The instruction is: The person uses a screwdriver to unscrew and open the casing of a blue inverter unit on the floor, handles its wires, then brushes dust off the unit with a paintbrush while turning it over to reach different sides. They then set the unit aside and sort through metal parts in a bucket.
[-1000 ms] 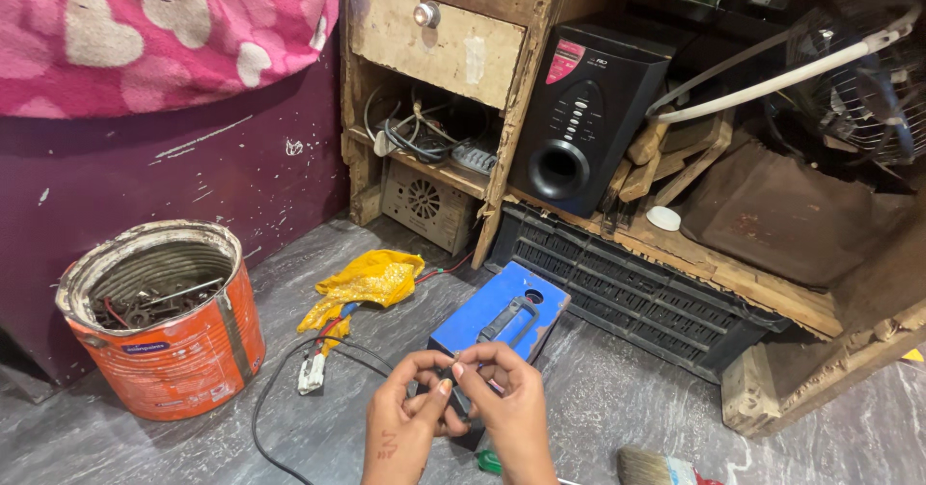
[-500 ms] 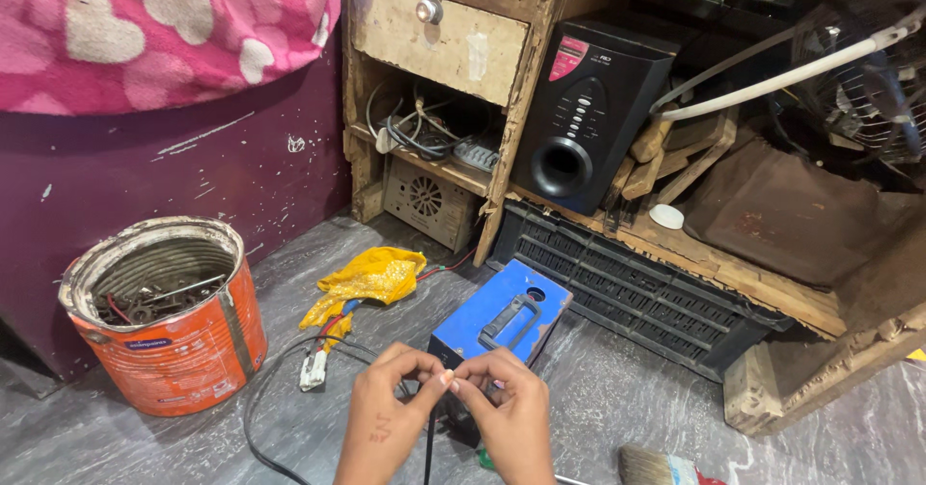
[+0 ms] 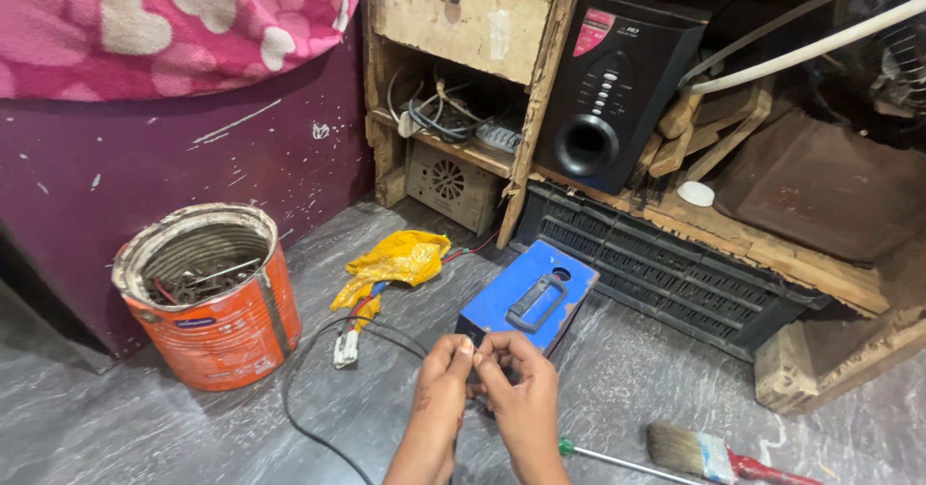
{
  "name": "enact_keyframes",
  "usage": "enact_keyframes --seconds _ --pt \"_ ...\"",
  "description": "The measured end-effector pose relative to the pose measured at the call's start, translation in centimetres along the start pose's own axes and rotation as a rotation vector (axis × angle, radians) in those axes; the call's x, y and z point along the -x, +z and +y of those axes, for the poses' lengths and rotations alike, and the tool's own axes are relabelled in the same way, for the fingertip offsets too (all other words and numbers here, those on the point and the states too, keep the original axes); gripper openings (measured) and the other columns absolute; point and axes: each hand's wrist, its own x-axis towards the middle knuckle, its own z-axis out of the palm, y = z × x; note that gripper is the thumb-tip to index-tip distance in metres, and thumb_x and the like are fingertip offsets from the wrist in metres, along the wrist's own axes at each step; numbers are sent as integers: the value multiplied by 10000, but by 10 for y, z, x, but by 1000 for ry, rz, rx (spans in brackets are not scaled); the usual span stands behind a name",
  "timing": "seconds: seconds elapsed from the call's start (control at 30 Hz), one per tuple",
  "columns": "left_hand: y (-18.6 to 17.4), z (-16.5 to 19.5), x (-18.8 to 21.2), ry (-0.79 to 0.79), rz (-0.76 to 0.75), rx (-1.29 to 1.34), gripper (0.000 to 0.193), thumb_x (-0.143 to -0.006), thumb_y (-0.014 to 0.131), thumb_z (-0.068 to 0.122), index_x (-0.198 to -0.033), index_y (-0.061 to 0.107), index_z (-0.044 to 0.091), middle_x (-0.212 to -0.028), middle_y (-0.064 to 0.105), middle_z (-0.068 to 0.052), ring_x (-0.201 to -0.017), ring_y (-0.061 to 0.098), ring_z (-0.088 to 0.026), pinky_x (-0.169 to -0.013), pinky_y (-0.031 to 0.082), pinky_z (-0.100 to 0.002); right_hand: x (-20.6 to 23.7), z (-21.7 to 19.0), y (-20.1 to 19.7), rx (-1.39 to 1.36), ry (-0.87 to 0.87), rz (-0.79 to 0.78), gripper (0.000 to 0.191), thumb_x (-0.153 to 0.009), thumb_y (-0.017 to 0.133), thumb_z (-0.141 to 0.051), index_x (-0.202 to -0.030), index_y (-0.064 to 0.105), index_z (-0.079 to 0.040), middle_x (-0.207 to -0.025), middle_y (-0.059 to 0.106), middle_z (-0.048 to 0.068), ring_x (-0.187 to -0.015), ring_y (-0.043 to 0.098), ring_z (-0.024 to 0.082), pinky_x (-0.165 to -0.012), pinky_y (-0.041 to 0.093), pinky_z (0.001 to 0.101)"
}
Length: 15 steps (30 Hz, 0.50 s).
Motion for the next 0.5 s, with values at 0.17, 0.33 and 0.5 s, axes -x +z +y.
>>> enact_keyframes --seconds 0.17,0.33,0.5 --pt "-12 -11 7 -74 -112 535 194 -988 564 218 -1013 654 48 -911 676 -45 -839 646 -143 -777 515 -300 16 9 12 169 -349 27 58 -822 706 -37 -867 692 -4 -742 628 -25 -667 549 44 -563 437 223" --pt "-16 -12 12 103 -31 305 238 -987 611 238 -1048 695 25 -895 682 -22 -810 609 -96 -736 492 -268 19 10 17 103 -290 24 63 -874 718 -59 -917 700 -17 -758 660 -2 -660 577 34 -547 458 209" --pt "-28 1 8 181 15 -19 253 -943 684 216 -1058 758 3 -855 720 -26 -719 587 -93 -644 468 -270 11 5 13 110 -117 -70 81 -857 745 -56 -922 709 -24 -723 722 49 -554 622 52 -429 461 205"
